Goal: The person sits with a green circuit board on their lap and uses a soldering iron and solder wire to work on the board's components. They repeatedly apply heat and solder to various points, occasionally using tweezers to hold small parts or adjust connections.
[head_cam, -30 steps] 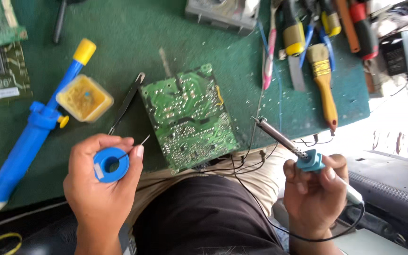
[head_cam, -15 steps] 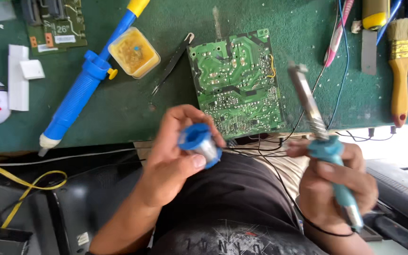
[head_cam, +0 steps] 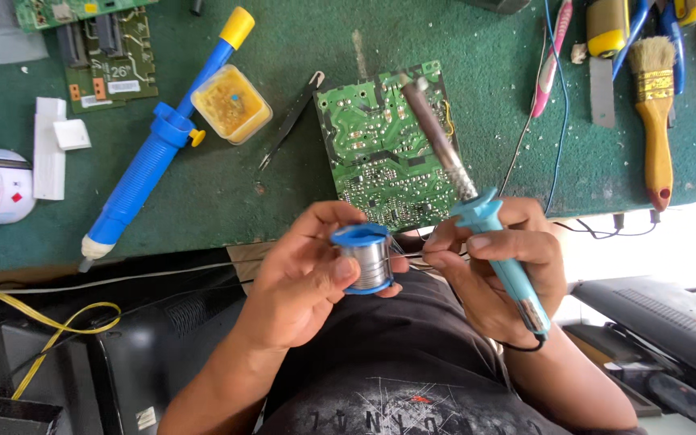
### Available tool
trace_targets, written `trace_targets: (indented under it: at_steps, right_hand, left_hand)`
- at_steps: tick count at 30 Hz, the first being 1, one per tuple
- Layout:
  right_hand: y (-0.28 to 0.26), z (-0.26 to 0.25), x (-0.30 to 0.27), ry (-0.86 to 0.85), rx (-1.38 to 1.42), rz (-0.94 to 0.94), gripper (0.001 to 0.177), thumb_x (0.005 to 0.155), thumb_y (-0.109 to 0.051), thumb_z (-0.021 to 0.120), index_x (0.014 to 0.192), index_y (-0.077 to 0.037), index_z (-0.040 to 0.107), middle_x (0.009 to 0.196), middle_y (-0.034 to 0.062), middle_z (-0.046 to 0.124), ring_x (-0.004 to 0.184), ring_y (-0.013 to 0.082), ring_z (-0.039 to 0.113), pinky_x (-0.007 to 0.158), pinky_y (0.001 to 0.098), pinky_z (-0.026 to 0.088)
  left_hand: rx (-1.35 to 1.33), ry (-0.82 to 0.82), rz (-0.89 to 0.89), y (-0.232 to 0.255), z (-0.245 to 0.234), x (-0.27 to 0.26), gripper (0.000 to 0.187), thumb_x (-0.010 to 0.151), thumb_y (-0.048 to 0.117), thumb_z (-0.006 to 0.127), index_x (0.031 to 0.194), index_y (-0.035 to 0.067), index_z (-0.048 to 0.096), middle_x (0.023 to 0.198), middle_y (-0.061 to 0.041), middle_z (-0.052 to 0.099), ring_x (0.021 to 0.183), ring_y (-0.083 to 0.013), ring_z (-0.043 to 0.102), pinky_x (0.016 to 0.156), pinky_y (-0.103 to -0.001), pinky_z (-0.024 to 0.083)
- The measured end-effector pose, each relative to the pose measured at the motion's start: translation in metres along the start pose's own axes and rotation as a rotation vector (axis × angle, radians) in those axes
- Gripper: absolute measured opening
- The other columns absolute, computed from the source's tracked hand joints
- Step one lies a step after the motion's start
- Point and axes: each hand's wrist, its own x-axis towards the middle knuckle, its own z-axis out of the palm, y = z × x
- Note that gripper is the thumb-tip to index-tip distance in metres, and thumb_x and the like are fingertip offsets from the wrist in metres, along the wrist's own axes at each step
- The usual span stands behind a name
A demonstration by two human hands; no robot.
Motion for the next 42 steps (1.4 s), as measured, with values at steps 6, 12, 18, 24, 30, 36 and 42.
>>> trace_targets:
  at_steps: [6,12,18,24,30,36,42]
  right_hand:
    - [0.006,0.007,-0.005,-0.015,0.233,0.01,0.048,0.092,0.015,0.074,0.12,-0.015,0.049,0.121,0.0154,0.05,0.093,0.0279,0.077,0.073,0.0296,0.071]
    - [-0.002,0.01,-0.008,-0.056,0.19,-0.088,0.038,0.099,0.007,0.071,0.121,-0.018,0.053,0.117,0.0148,0.053,0.097,0.0267,0.077,0.075,0.0357,0.076]
    - [-0.01,-0.003,-0.019,-0.061,0.086,-0.144,0.04,0.098,0.009,0.073,0.12,-0.017,0.053,0.119,0.0137,0.055,0.092,0.0259,0.079,0.082,0.0351,0.071]
    - [-0.019,-0.009,-0.035,-0.025,-0.044,-0.173,0.04,0.094,0.009,0.077,0.117,-0.015,0.055,0.112,0.0138,0.059,0.095,0.0212,0.075,0.081,0.0283,0.064]
    - [-0.023,0.001,-0.059,-0.013,0.258,-0.192,0.055,0.086,0.02,0.079,0.123,-0.013,0.055,0.121,0.0159,0.051,0.094,0.029,0.08,0.078,0.0313,0.074]
    - [-0.034,0.004,-0.077,-0.026,0.261,-0.185,0.05,0.09,0.013,0.078,0.124,-0.015,0.053,0.117,0.0138,0.051,0.09,0.0275,0.081,0.071,0.0297,0.07]
    - [-0.04,0.0,-0.081,-0.03,0.278,-0.151,0.047,0.088,0.009,0.08,0.123,-0.007,0.052,0.113,0.0183,0.055,0.094,0.0267,0.083,0.078,0.0279,0.075]
  left_hand:
    - [-0.048,-0.041,-0.122,-0.011,-0.007,0.0,0.052,0.099,0.02,0.081,0.139,0.001,0.054,0.132,-0.027,0.07,0.117,-0.0451,0.074,0.089,-0.048,0.064]
    - [-0.032,-0.061,-0.073,-0.015,0.002,-0.004,0.049,0.1,0.02,0.081,0.137,0.0,0.055,0.127,-0.022,0.072,0.109,-0.041,0.075,0.096,-0.047,0.061]
    - [0.007,0.015,-0.048,-0.018,0.007,-0.016,0.047,0.097,0.017,0.079,0.133,-0.002,0.056,0.123,-0.022,0.071,0.107,-0.0445,0.077,0.093,-0.049,0.064]
    - [0.101,0.082,0.025,-0.026,0.007,-0.034,0.046,0.094,0.017,0.081,0.131,-0.001,0.061,0.109,-0.013,0.072,0.096,-0.0256,0.075,0.079,-0.043,0.069]
    - [0.131,0.065,0.01,-0.041,0.016,-0.051,0.049,0.091,0.022,0.084,0.128,-0.001,0.062,0.108,-0.013,0.071,0.096,-0.0265,0.076,0.078,-0.045,0.069]
    - [0.138,0.056,-0.038,-0.059,0.011,-0.058,0.056,0.085,0.03,0.089,0.127,0.003,0.064,0.106,-0.01,0.071,0.094,-0.0218,0.073,0.078,-0.045,0.068]
    - [0.114,0.053,-0.065,-0.061,0.01,-0.064,0.055,0.081,0.027,0.093,0.123,0.005,0.065,0.105,-0.008,0.07,0.09,-0.0203,0.072,0.074,-0.041,0.068]
